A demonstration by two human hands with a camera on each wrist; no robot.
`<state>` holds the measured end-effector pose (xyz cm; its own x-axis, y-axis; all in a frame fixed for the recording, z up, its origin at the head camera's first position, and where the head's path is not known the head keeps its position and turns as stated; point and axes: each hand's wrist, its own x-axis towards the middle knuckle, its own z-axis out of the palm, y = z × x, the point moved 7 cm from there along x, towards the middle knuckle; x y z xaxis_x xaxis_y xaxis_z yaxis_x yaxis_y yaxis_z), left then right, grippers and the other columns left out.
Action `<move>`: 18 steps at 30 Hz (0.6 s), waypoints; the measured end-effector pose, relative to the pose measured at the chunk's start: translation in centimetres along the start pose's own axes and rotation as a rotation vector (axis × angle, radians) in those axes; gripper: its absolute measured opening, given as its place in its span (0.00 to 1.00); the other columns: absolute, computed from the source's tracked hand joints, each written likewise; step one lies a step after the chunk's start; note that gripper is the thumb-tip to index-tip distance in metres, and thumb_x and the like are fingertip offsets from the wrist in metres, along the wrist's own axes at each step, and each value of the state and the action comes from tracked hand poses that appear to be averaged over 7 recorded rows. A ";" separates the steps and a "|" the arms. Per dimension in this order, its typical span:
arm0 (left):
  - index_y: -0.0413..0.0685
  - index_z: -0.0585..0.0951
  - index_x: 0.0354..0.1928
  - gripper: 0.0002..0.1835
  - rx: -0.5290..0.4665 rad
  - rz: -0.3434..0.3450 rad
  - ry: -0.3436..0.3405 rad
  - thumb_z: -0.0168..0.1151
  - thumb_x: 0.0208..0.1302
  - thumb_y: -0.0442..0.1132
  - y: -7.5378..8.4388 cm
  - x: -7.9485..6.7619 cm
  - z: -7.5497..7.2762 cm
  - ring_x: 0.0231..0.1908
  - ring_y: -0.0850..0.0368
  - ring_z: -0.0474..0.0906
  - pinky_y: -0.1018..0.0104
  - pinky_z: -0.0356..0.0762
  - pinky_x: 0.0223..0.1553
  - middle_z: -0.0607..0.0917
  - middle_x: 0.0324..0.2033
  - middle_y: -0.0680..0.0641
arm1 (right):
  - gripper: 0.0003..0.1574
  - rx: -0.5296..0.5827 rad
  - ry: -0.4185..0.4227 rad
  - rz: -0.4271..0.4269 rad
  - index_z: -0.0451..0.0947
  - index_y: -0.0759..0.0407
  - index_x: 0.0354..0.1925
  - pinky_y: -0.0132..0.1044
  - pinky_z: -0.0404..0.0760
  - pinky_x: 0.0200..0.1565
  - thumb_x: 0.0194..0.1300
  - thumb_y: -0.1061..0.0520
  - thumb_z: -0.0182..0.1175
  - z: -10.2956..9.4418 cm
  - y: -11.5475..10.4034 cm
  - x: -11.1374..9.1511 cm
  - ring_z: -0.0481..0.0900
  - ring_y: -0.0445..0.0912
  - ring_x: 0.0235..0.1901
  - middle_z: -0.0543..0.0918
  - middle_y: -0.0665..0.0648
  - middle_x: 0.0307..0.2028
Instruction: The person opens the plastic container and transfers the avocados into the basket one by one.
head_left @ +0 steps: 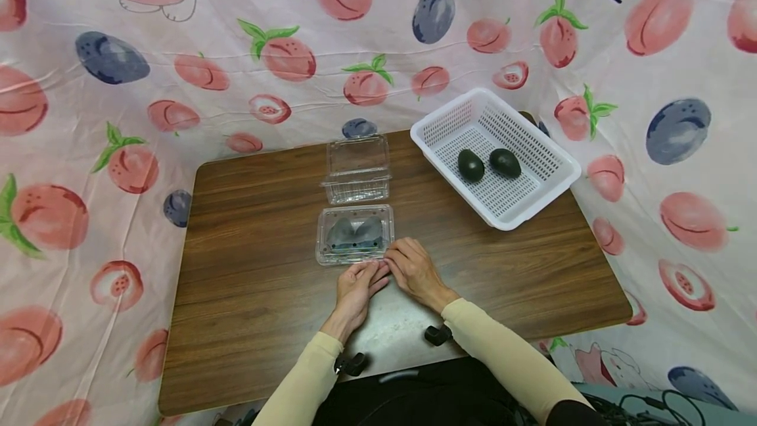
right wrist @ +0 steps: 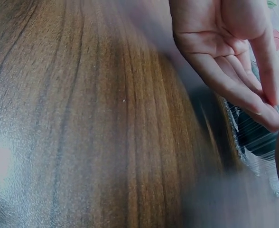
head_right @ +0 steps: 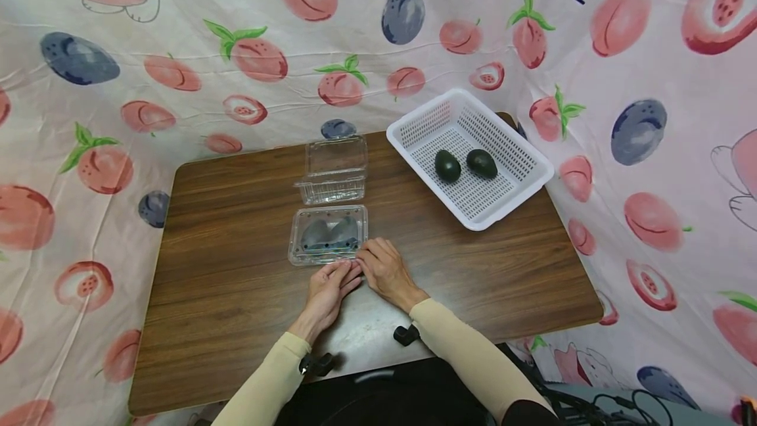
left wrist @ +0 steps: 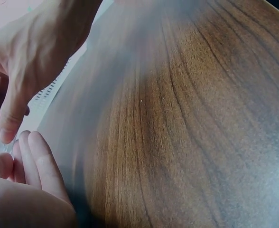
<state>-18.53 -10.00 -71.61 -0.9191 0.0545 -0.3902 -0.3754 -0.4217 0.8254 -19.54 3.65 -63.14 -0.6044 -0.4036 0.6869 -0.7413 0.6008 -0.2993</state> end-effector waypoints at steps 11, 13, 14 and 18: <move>0.35 0.77 0.54 0.13 0.022 0.048 0.019 0.62 0.75 0.37 0.1 0.0 0.5 0.46 0.55 0.91 0.58 0.89 0.51 0.93 0.43 0.45 | 0.07 -0.031 0.017 -0.033 0.82 0.64 0.38 0.37 0.81 0.45 0.73 0.65 0.58 0.3 -0.4 0.1 0.78 0.49 0.41 0.82 0.57 0.40; 0.35 0.78 0.53 0.13 0.026 0.050 0.021 0.61 0.75 0.37 0.0 0.0 0.7 0.46 0.56 0.91 0.58 0.89 0.52 0.93 0.42 0.46 | 0.05 -0.038 0.017 -0.026 0.81 0.64 0.37 0.37 0.80 0.44 0.71 0.67 0.58 0.3 -0.3 0.1 0.77 0.49 0.41 0.81 0.57 0.39; 0.34 0.78 0.53 0.12 0.031 0.050 0.021 0.61 0.75 0.36 0.0 -0.1 0.8 0.46 0.56 0.91 0.58 0.89 0.52 0.93 0.42 0.46 | 0.05 -0.041 0.018 -0.019 0.81 0.64 0.37 0.36 0.80 0.44 0.69 0.68 0.58 0.4 -0.3 0.0 0.77 0.49 0.41 0.81 0.57 0.39; 0.33 0.79 0.54 0.13 0.047 0.053 0.024 0.58 0.77 0.35 -0.1 -0.1 1.0 0.47 0.57 0.91 0.56 0.88 0.54 0.93 0.43 0.46 | 0.09 -0.058 0.022 0.013 0.79 0.64 0.35 0.37 0.79 0.43 0.60 0.73 0.57 0.5 -0.2 -0.1 0.76 0.49 0.40 0.80 0.57 0.38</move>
<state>-18.51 -9.04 -71.22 -0.9349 0.0110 -0.3547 -0.3320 -0.3806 0.8631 -19.46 3.25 -63.50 -0.6069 -0.3804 0.6979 -0.7148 0.6452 -0.2699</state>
